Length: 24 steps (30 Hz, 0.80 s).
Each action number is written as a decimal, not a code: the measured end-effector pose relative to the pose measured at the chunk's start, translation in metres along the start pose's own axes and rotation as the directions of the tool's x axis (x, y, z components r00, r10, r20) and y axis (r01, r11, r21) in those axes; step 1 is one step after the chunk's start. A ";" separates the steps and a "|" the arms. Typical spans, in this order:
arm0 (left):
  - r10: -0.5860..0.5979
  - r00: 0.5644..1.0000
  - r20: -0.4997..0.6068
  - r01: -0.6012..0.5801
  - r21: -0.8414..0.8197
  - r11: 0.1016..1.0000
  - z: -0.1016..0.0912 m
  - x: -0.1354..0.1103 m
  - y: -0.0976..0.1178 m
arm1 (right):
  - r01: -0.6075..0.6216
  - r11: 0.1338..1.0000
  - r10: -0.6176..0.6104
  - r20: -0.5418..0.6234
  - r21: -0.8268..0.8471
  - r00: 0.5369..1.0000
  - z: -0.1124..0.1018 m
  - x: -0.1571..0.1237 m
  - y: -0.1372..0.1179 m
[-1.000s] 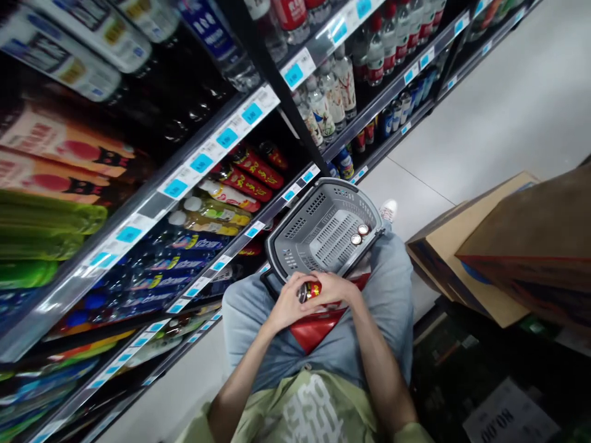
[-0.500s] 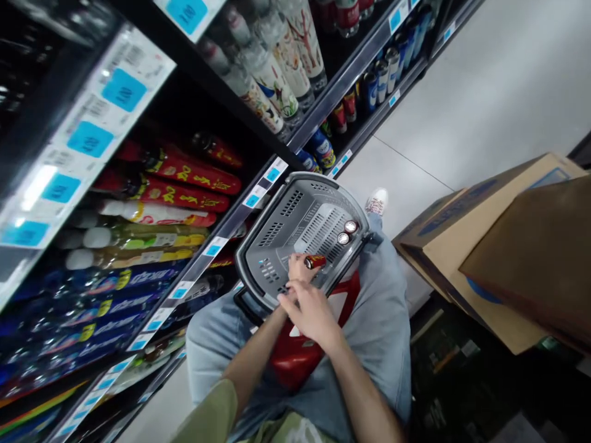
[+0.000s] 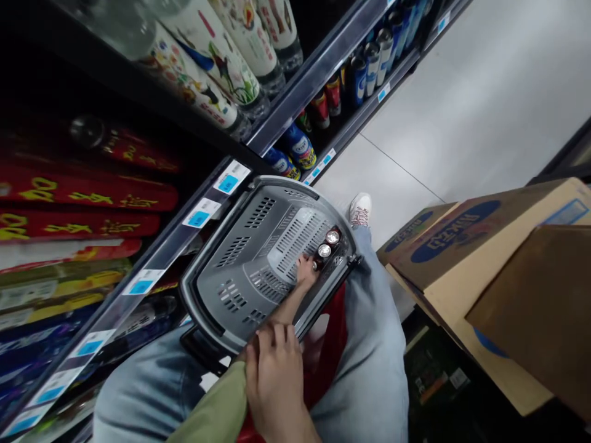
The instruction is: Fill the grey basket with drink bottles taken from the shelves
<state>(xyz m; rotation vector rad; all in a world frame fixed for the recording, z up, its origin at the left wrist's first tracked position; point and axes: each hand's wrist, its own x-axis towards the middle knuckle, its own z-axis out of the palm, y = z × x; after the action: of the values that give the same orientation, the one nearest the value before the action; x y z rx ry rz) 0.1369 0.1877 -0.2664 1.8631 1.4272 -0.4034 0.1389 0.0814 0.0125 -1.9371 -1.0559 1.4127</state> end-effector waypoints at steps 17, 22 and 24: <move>0.027 0.984 0.174 0.025 -0.285 0.958 -0.032 -0.035 -0.025 | 0.143 0.989 -0.145 0.196 0.020 0.970 -0.006 -0.002 -0.006; 0.042 0.969 0.242 0.020 -0.251 0.968 -0.074 -0.110 -0.063 | 0.200 0.909 -0.079 0.318 -0.367 0.945 -0.004 -0.001 0.001; 0.054 0.973 0.224 0.001 -0.241 0.971 -0.090 -0.149 -0.077 | 0.219 0.875 -0.073 0.331 -0.431 0.941 -0.002 0.000 0.009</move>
<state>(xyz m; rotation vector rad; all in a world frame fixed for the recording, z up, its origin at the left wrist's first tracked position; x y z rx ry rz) 0.0001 0.1576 -0.1380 1.5847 1.2356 -0.3995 0.1433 0.0768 0.0061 -1.9236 -1.7909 1.5042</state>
